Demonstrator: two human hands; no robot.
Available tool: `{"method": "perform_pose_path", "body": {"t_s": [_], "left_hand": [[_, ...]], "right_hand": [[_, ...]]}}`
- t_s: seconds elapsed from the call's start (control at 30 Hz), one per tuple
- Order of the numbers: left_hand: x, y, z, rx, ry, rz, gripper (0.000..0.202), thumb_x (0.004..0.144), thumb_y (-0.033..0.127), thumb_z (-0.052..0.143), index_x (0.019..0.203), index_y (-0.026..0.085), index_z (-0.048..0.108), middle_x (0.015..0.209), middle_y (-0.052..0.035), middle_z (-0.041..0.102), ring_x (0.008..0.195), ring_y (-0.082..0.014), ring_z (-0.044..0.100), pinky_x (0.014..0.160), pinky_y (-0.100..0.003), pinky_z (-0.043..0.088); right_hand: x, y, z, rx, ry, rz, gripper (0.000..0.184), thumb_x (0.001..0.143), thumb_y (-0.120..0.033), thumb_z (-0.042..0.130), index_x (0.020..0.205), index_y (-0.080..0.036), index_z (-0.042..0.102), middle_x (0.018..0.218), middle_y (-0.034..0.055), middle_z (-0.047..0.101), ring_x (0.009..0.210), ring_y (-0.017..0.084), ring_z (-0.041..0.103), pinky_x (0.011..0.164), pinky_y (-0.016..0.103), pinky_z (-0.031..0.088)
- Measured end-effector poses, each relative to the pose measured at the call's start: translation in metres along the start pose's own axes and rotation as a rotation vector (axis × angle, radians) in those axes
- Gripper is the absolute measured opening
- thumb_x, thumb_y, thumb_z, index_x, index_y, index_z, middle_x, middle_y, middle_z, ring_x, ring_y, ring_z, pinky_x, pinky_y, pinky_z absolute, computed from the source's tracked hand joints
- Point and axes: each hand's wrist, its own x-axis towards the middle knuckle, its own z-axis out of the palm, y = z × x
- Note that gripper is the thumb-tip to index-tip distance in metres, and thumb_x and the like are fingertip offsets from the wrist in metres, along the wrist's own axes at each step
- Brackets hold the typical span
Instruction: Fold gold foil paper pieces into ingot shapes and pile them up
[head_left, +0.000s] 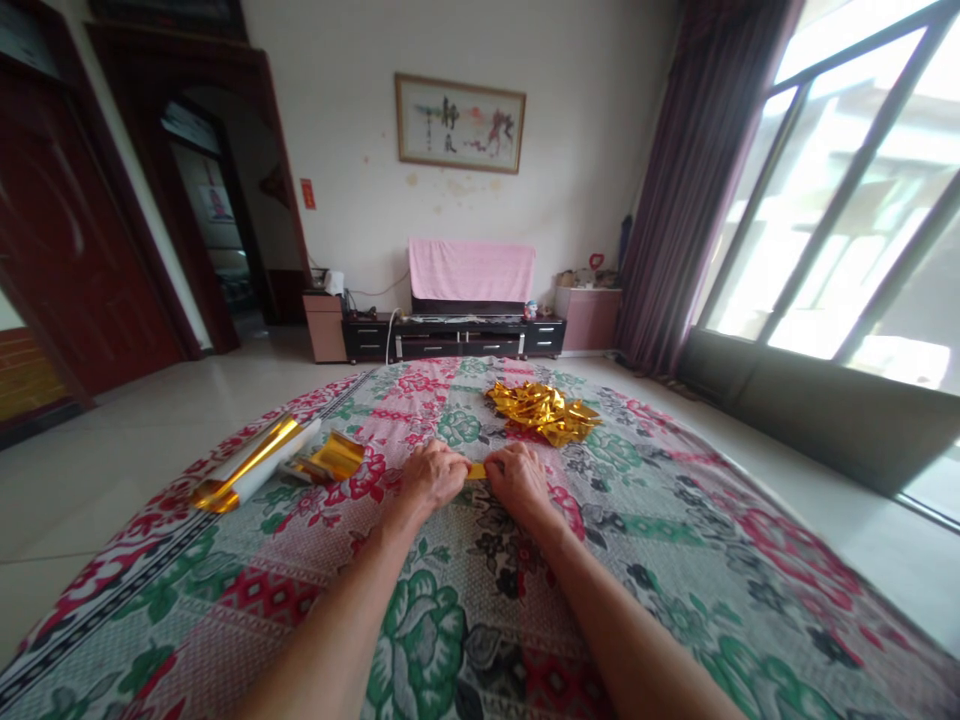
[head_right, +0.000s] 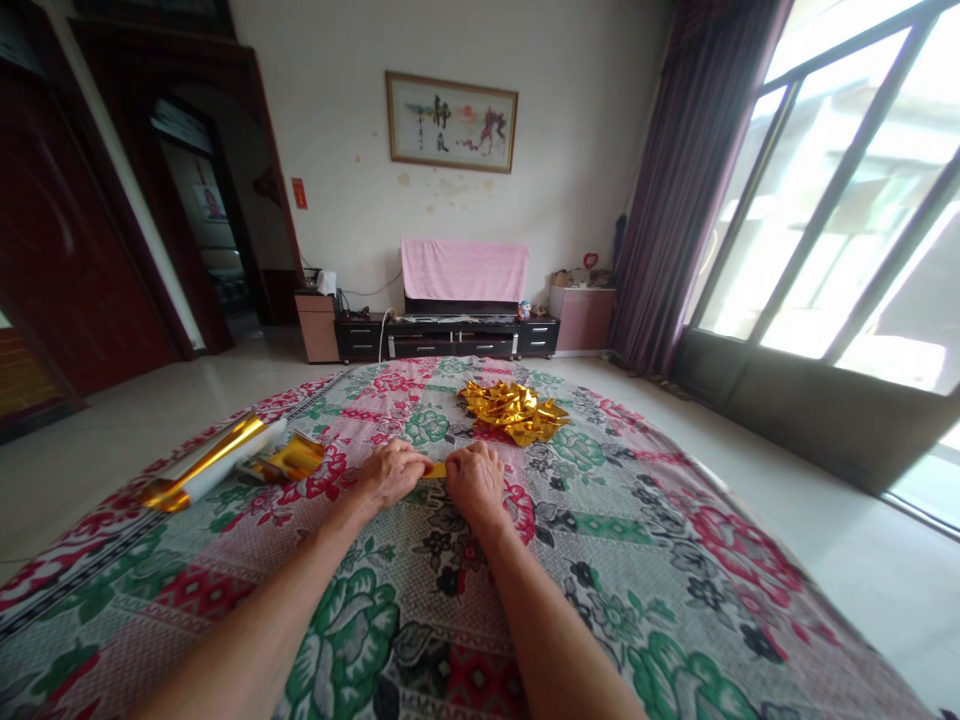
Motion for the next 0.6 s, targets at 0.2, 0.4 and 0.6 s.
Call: {"method": "perform_pose_path", "body": {"t_s": [0.2,0.4,0.6], "left_hand": [[-0.004,0.0062,0.0008,0.029,0.055,-0.008,0.02,0.076,0.036,0.055,0.085,0.029,0.071,0.091,-0.0054,0.058,0.091,-0.019,0.05,0.086,-0.029,0.038],[-0.0048,0.0065,-0.0005,0.031,0.049,0.01,0.02,0.076,0.035,0.054,0.086,0.028,0.07,0.091,-0.0052,0.057,0.091,-0.0187,0.05,0.085,-0.029,0.038],[-0.0043,0.0048,0.0006,0.029,0.062,0.043,0.018,0.076,0.034,0.055,0.086,0.028,0.069,0.09,-0.0051,0.057,0.091,-0.0192,0.051,0.085,-0.03,0.038]], "right_hand": [[-0.001,-0.0012,0.0003,0.0,0.011,0.0,0.023,0.082,-0.03,0.047,0.078,-0.024,0.069,0.089,0.0038,0.058,0.082,0.017,0.046,0.069,0.026,0.028],[-0.0032,-0.0051,0.0011,0.016,0.027,0.001,0.022,0.077,-0.039,0.054,0.076,-0.022,0.068,0.087,0.0047,0.056,0.084,0.018,0.046,0.074,0.028,0.03],[-0.0027,-0.0028,-0.0007,0.043,-0.008,-0.009,0.02,0.074,-0.038,0.057,0.078,-0.021,0.066,0.089,0.0049,0.055,0.086,0.019,0.046,0.076,0.029,0.03]]}}
